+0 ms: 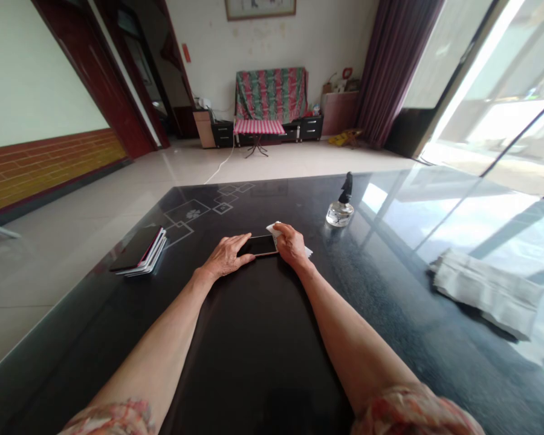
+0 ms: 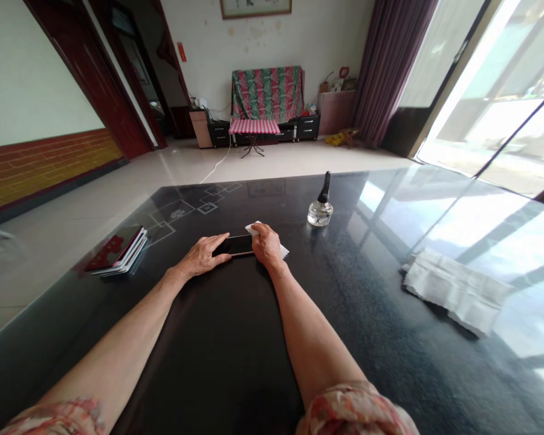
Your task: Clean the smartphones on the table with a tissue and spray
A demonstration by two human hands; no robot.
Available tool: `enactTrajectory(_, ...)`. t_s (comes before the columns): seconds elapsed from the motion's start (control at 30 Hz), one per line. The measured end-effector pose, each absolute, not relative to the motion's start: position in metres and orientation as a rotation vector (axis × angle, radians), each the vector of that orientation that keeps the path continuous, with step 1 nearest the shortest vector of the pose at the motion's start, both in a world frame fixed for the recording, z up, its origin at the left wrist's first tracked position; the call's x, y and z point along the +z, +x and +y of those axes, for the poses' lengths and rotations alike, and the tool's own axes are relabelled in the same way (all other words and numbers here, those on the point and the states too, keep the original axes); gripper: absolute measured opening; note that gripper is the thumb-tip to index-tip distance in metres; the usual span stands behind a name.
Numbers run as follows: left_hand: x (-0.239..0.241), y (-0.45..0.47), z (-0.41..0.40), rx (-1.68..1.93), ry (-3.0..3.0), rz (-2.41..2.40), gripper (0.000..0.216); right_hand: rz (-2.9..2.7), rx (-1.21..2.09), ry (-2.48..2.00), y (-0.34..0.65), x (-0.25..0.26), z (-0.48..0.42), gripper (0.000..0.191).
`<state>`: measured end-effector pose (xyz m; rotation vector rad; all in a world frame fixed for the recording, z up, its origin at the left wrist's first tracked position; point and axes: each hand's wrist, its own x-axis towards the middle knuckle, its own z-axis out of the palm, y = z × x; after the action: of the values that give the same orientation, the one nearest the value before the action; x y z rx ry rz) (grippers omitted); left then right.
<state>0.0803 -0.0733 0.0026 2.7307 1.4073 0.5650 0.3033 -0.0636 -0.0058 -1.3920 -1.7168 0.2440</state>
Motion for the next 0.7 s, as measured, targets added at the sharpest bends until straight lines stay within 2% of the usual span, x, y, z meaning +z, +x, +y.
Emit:
enactTrajectory(0.23,0.004,0.068,-0.072,0.675,2.628,1.448,0.066,-1.618,0.270,-1.348,0.305,-0.008,-0.060,0.043)
enactTrajectory(0.47,0.008,0.083,-0.078,0.555,2.638,1.547,0.089,-1.597,0.279,-1.400,0.304,-0.004,-0.061,0.043)
enactTrajectory(0.7,0.029,0.086,-0.078,0.239,2.611,1.418,0.070,-1.582,0.278,-1.377,0.304,-0.009,-0.058,0.042)
